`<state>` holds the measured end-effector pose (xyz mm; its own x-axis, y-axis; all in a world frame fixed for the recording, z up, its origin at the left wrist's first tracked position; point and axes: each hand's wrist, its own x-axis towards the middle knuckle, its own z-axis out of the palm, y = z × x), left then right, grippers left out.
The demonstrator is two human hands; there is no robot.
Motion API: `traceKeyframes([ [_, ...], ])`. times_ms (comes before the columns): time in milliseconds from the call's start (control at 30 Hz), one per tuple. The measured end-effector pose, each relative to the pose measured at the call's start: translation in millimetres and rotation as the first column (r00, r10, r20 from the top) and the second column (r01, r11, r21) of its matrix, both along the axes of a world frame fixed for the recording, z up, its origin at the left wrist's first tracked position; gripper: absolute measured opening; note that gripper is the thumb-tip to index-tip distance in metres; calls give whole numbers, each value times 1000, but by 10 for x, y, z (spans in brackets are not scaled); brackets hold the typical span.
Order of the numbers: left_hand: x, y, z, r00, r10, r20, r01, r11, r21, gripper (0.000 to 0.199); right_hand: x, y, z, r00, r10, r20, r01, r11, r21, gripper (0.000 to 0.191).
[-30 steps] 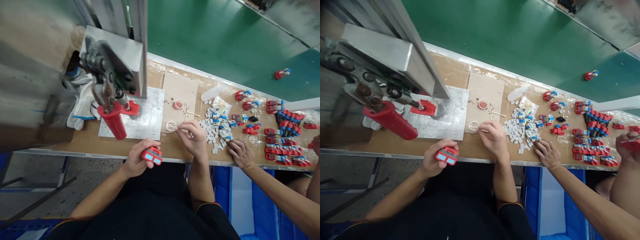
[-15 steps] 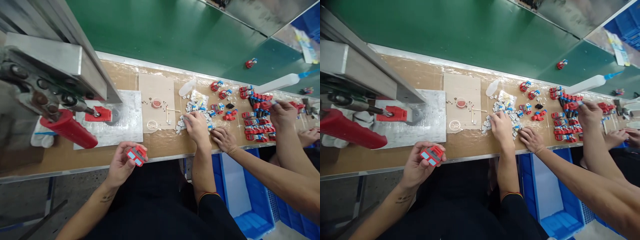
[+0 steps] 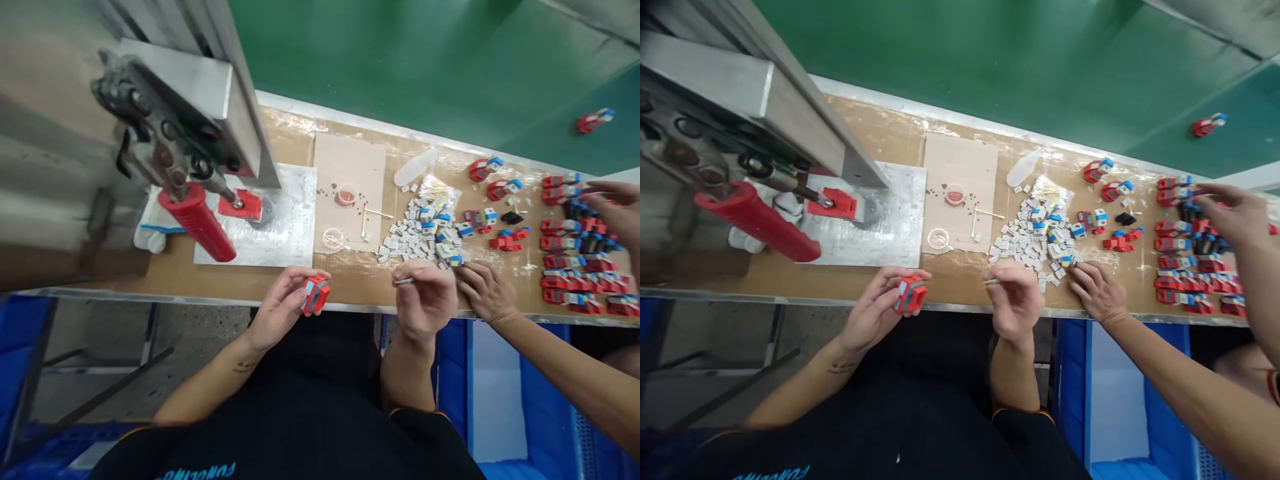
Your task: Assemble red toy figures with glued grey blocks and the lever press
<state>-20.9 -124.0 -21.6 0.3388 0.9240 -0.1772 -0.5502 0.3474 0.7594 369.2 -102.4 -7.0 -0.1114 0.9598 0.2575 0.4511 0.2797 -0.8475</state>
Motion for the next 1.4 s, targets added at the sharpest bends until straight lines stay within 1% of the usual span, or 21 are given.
traceKeyframes([
  [67,20,9,-5,999,-35,-42,34,999,-30,29,-493,-102,-82,997,61,-56,-58,997,47,8],
  [100,24,10,-9,997,-50,-60,48,998,-45,32,-766,-153,-121,991,54,-119,-39,992,124,14],
  [133,24,10,-11,995,-57,-77,53,997,-55,33,-1032,-197,-154,987,86,-138,-65,986,151,18],
  [167,21,9,-12,994,-56,-91,51,997,-53,34,-1275,-229,-175,983,114,-146,-90,982,166,15],
  [200,14,9,-9,993,-54,-106,50,998,-42,33,-1481,-248,-182,978,132,-160,-101,977,186,8],
  [233,5,10,-4,991,-56,-123,54,998,-23,32,-1645,-256,-173,974,151,-172,-114,972,206,5],
  [267,-5,13,5,988,-64,-142,64,998,1,32,-1765,-254,-149,969,159,-186,-113,965,235,8],
  [333,-26,27,34,976,-92,-195,100,994,34,36,-1895,-238,-73,965,165,-205,-98,948,303,13],
  [400,-40,43,69,961,-128,-246,141,989,38,42,-1937,-221,9,966,176,-189,-98,927,361,14],
  [500,-40,53,111,944,-156,-292,175,984,41,47,-1952,-217,69,970,218,-105,-161,905,393,18],
  [633,-26,37,145,938,-98,-332,136,986,92,43,-1972,-242,42,970,242,-7,-219,887,407,19],
  [767,-41,36,168,935,-56,-350,132,972,196,41,-1976,-264,3,977,212,18,-199,884,423,23],
  [833,-54,40,170,936,-31,-351,125,960,249,36,-1975,-270,-1,979,204,13,-189,882,432,24],
  [933,-61,34,159,936,33,-350,103,926,363,26,-1978,-268,8,979,201,11,-186,879,439,24],
  [1000,-60,25,146,936,84,-343,83,892,445,27,-1987,-263,22,980,197,7,-179,877,445,23],
  [1067,-60,16,133,931,121,-344,72,863,499,32,-1999,-259,37,982,189,2,-170,877,449,20],
  [1167,-69,12,126,916,159,-369,73,838,541,36,-2018,-264,52,987,160,-7,-140,884,446,16],
  [1233,-78,15,130,905,182,-384,74,822,565,36,-2024,-275,55,988,151,-20,-126,887,445,15],
  [1400,-94,26,159,876,228,-425,95,781,617,34,-2014,-279,45,983,181,-41,-145,888,437,14],
])
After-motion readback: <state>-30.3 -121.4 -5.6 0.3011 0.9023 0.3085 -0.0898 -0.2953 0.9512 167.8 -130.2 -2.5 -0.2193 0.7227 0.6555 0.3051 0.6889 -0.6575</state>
